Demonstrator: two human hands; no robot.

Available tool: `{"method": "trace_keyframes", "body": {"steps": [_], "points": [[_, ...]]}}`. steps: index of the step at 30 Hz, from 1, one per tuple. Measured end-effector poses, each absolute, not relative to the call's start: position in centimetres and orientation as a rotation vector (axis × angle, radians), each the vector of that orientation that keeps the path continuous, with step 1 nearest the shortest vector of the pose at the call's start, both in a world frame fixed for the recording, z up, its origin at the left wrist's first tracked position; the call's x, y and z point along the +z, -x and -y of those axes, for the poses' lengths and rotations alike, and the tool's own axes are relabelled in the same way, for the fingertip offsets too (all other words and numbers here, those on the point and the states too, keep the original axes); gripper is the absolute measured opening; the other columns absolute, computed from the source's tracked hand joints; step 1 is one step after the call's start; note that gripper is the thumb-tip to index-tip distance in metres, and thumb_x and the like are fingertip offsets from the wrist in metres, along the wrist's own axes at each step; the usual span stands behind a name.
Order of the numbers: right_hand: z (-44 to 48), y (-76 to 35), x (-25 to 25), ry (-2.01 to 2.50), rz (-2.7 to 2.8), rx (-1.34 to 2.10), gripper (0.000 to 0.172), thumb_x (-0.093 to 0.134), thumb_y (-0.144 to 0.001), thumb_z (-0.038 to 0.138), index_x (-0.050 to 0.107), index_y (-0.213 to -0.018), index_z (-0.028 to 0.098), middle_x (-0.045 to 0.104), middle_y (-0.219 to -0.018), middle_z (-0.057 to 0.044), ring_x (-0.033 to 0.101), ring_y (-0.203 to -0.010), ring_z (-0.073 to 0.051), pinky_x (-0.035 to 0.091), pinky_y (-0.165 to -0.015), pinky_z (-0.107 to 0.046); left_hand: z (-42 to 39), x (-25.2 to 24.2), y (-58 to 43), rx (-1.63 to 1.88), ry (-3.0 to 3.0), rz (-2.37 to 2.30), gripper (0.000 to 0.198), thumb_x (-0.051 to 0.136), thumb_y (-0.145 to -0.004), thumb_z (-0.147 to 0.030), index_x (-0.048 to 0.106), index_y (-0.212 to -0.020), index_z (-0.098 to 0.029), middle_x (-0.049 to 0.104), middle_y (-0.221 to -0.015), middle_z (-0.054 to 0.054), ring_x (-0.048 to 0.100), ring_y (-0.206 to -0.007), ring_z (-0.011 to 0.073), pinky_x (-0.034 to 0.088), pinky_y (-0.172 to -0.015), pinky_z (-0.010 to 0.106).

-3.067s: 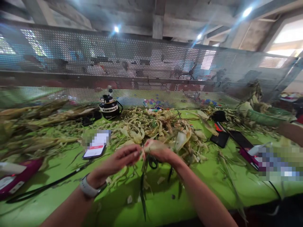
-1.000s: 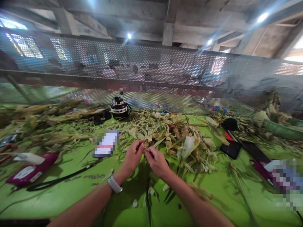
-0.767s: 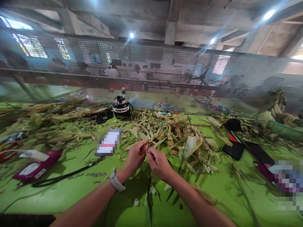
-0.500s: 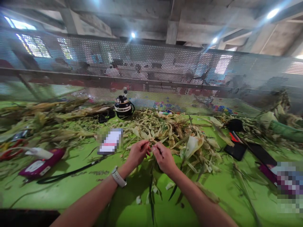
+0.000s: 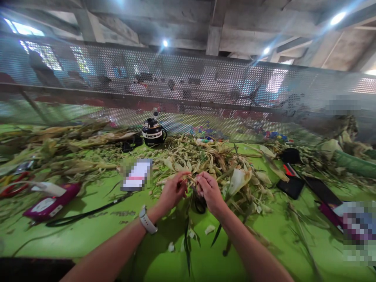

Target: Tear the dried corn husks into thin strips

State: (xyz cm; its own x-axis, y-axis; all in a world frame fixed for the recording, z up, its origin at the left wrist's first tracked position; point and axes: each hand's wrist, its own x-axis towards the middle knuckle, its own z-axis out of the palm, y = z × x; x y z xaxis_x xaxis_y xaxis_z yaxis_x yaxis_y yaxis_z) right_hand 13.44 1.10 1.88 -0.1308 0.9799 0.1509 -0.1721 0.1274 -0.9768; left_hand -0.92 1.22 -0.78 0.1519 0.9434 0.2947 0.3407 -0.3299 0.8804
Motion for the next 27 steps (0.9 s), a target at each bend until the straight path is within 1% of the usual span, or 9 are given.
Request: {"method": "trace_keyframes", "body": {"steps": [2,4,8,11,13,16,19,22,27], "points": [[-1.5,-13.9,2.1,0.898,1.186,1.29,0.025,0.058,-0.073,0.038,0.045,-0.062,0.019,0.032,-0.039,0.011,0.023,-0.033,-0.003,0.019,-0.037,-0.018,-1.3,-0.8,1.0,1.072,-1.834,-1.195,0.035,0.041,-0.078,-0.015,0.061,-0.107,-0.015,0.057,-0.056,-0.002,0.051,-0.049,0.0116,0.039,-0.051,0.022],[-1.9,-14.3,2.3,0.881,1.11,1.293,0.025,0.06,-0.071,0.036,0.045,-0.062,0.019,0.029,-0.039,0.012,0.023,-0.033,-0.002,0.019,-0.037,-0.017,-1.3,-0.8,0.9,1.002,-1.852,-1.131,0.034,0.042,-0.078,-0.016,0.063,-0.105,-0.014,0.061,-0.06,0.0,0.054,-0.053,0.0127,0.041,-0.054,0.023],[-2.5,-15.1,2.5,0.882,1.025,1.37,0.028,0.065,-0.068,0.034,0.042,-0.061,0.019,0.028,-0.043,0.012,0.023,-0.033,-0.001,0.018,-0.036,-0.016,-1.2,-0.1,1.0,0.909,-1.82,-1.009,0.028,0.051,-0.078,-0.024,0.068,-0.097,-0.014,0.068,-0.076,0.004,0.06,-0.072,0.016,0.044,-0.067,0.025],[-2.6,-15.2,2.4,0.884,0.991,1.422,0.029,0.066,-0.067,0.033,0.042,-0.06,0.018,0.028,-0.043,0.013,0.024,-0.033,-0.001,0.018,-0.036,-0.015,-1.3,0.3,1.5,0.796,-1.724,-1.035,0.038,0.049,-0.081,-0.042,0.072,-0.084,-0.012,0.064,-0.066,0.003,0.056,-0.063,0.0144,0.042,-0.06,0.024],[-2.6,-15.1,2.2,0.887,0.998,1.444,0.029,0.067,-0.067,0.034,0.043,-0.06,0.018,0.029,-0.043,0.013,0.025,-0.032,0.0,0.018,-0.035,-0.015,-1.5,0.3,1.8,0.783,-1.744,-1.055,0.042,0.05,-0.08,-0.047,0.072,-0.077,-0.011,0.061,-0.062,0.002,0.053,-0.058,0.0124,0.04,-0.057,0.023],[-2.5,-14.7,1.9,0.881,1.033,1.486,0.028,0.067,-0.067,0.035,0.046,-0.061,0.017,0.03,-0.041,0.013,0.024,-0.031,0.0,0.016,-0.034,-0.015,-1.7,0.1,2.1,0.887,-1.927,-1.062,0.025,0.065,-0.072,-0.038,0.072,-0.072,-0.014,0.062,-0.07,0.003,0.055,-0.068,0.0138,0.042,-0.066,0.024],[-2.4,-14.6,1.7,0.857,1.05,1.528,0.028,0.067,-0.066,0.035,0.047,-0.06,0.017,0.031,-0.04,0.013,0.024,-0.03,0.0,0.015,-0.034,-0.015,-1.7,-0.2,2.1,0.972,-2.053,-1.123,0.013,0.07,-0.068,-0.03,0.073,-0.07,-0.018,0.062,-0.074,0.003,0.056,-0.075,0.0152,0.042,-0.07,0.025],[-2.3,-14.7,2.0,0.841,1.021,1.583,0.026,0.067,-0.067,0.035,0.049,-0.062,0.016,0.029,-0.039,0.013,0.022,-0.029,0.0,0.015,-0.034,-0.016,-1.8,-0.4,2.0,1.038,-2.053,-1.205,0.01,0.071,-0.069,-0.028,0.073,-0.071,-0.019,0.062,-0.074,0.002,0.056,-0.072,0.0142,0.042,-0.068,0.025],[-2.2,-15.2,2.7,0.876,1.072,1.566,0.025,0.063,-0.072,0.038,0.055,-0.079,0.016,0.029,-0.039,0.014,0.02,-0.03,-0.001,0.014,-0.034,-0.016,-2.1,-0.7,2.1,1.037,-1.941,-1.244,0.009,0.072,-0.068,-0.024,0.07,-0.066,-0.016,0.059,-0.067,0.0,0.054,-0.065,0.0119,0.041,-0.062,0.023]]}}
